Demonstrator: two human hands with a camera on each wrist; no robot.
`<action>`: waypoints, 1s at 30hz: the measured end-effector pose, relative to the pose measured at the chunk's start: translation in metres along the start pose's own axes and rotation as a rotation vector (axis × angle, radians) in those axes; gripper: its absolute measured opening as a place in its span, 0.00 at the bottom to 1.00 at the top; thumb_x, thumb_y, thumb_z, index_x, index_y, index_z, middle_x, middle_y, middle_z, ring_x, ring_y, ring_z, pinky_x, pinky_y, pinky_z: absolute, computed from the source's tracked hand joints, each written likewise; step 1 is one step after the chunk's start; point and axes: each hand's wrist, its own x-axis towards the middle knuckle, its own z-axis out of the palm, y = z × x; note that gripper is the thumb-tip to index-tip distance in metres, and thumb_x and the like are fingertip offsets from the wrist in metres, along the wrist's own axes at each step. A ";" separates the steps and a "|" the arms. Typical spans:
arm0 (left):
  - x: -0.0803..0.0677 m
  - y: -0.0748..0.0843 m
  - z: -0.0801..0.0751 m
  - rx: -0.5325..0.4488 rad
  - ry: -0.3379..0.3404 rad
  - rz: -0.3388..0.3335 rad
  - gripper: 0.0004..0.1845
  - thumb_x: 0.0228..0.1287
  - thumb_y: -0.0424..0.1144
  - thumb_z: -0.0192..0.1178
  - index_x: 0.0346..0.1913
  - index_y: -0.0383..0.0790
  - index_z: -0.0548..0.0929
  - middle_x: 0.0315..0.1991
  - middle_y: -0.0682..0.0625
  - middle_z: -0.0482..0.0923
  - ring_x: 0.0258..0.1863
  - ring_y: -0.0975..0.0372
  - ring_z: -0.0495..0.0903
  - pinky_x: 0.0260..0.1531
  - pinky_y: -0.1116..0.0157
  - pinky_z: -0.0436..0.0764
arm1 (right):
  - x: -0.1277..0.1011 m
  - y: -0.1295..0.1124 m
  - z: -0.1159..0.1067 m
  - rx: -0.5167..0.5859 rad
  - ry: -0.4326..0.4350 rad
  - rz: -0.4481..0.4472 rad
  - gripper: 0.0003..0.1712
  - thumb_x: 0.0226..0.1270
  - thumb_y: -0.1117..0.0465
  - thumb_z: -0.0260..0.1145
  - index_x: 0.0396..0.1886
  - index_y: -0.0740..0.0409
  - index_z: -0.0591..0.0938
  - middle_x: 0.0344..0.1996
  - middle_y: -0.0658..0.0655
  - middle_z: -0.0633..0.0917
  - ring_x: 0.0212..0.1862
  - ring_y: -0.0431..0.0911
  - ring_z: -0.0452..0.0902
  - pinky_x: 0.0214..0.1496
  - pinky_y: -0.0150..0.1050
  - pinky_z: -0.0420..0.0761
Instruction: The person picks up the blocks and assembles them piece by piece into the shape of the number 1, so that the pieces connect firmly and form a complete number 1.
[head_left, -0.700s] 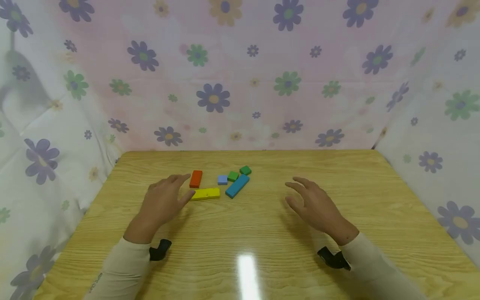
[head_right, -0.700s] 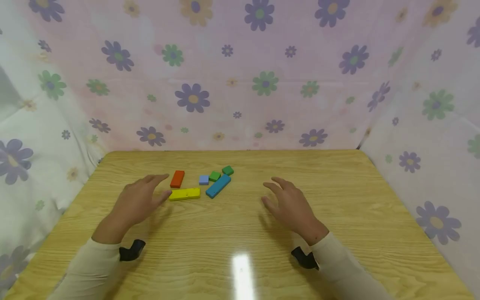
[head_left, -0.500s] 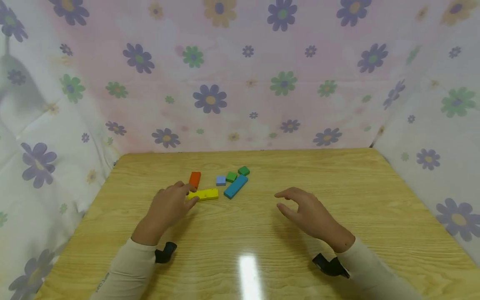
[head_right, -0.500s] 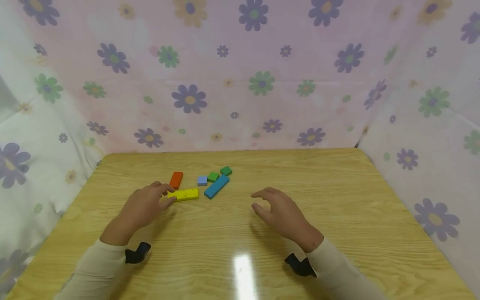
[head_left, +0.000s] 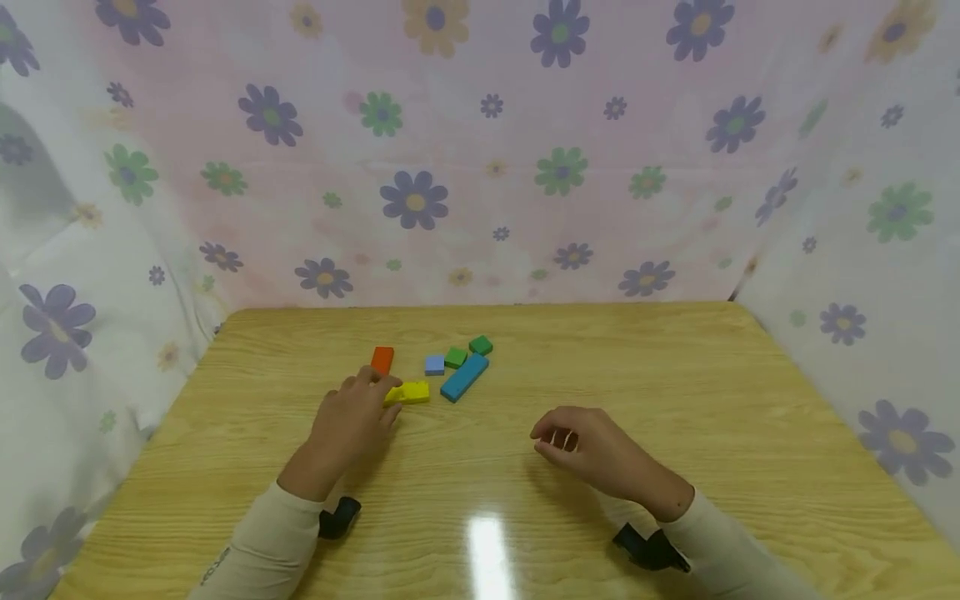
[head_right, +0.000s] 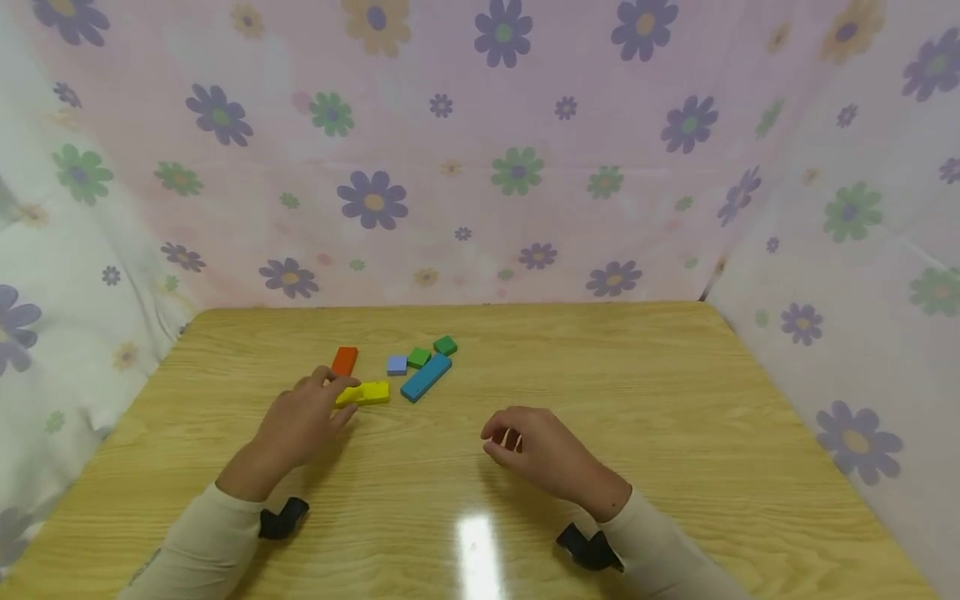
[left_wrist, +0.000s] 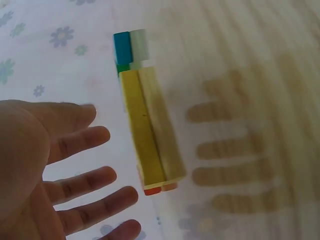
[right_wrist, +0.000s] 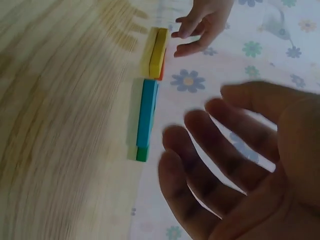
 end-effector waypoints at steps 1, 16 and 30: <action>0.000 0.000 0.001 0.002 -0.005 -0.007 0.19 0.70 0.45 0.63 0.61 0.45 0.81 0.57 0.39 0.77 0.50 0.46 0.81 0.43 0.45 0.82 | 0.000 0.002 0.001 0.006 -0.033 0.005 0.09 0.73 0.57 0.65 0.46 0.53 0.86 0.37 0.42 0.85 0.35 0.33 0.78 0.38 0.32 0.81; -0.001 -0.004 0.003 0.022 -0.072 -0.014 0.22 0.70 0.41 0.62 0.66 0.46 0.79 0.63 0.40 0.78 0.54 0.43 0.81 0.44 0.42 0.82 | 0.001 0.007 0.005 0.136 -0.260 -0.046 0.12 0.72 0.57 0.65 0.52 0.55 0.84 0.40 0.47 0.86 0.39 0.34 0.82 0.40 0.32 0.84; 0.001 -0.004 0.008 -0.039 -0.031 0.032 0.15 0.64 0.35 0.68 0.54 0.44 0.88 0.51 0.42 0.86 0.43 0.50 0.86 0.39 0.53 0.85 | 0.001 0.011 0.003 0.127 -0.340 -0.054 0.16 0.72 0.55 0.65 0.56 0.53 0.83 0.43 0.49 0.86 0.42 0.34 0.81 0.44 0.31 0.84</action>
